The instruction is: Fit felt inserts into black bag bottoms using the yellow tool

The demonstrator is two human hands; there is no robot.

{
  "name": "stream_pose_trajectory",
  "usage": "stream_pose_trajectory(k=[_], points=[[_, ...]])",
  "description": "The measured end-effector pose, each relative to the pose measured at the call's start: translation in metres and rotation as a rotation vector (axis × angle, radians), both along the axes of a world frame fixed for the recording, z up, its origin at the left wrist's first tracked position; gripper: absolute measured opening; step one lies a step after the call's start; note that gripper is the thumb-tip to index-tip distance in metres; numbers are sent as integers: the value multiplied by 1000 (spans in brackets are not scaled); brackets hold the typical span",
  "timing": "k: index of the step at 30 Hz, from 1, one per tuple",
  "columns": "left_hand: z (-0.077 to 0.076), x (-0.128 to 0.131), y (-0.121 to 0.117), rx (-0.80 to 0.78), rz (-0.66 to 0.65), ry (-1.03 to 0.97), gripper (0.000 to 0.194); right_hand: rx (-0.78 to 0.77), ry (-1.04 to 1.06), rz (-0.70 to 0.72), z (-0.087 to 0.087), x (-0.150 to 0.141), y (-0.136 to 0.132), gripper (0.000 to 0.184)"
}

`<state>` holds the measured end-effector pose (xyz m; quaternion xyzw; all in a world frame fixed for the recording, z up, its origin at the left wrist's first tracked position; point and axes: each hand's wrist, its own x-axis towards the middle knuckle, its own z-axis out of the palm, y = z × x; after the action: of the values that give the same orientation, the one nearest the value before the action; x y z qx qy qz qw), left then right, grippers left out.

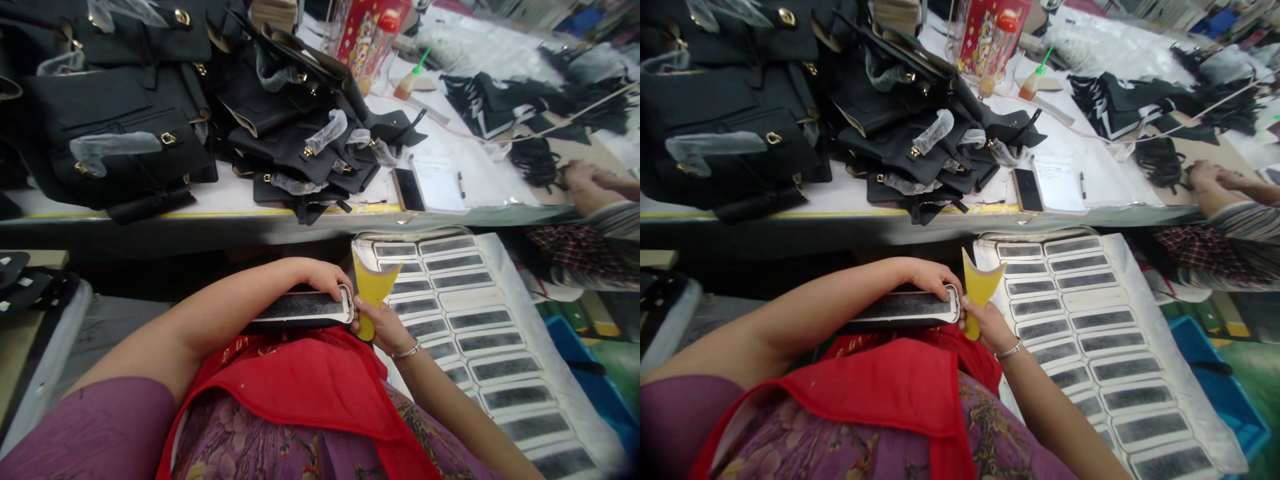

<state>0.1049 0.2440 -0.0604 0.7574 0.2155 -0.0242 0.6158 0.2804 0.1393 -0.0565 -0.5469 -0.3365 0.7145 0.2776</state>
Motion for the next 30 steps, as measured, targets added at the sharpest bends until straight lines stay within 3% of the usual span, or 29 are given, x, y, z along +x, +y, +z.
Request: stream_pose_trajectory(k=[5,10,15,21,27,30], points=[[-2,1,0,-16,-6,7,31,-60,198,-132,-7,-5,-6,32],[1,1,-1,7,-14,23,34,-135,237,-187,-14,-9,-6,30],[2,1,0,40,-45,24,32,-97,150,-115,-12,-7,-2,31],[6,-8,-5,156,-35,21,30,151,-171,11,-3,-11,8,29],[19,-22,-9,97,22,66,42,195,-232,-32,-8,-19,7,32],[24,-18,-16,186,72,106,37,216,-202,-117,-10,-23,0,34]])
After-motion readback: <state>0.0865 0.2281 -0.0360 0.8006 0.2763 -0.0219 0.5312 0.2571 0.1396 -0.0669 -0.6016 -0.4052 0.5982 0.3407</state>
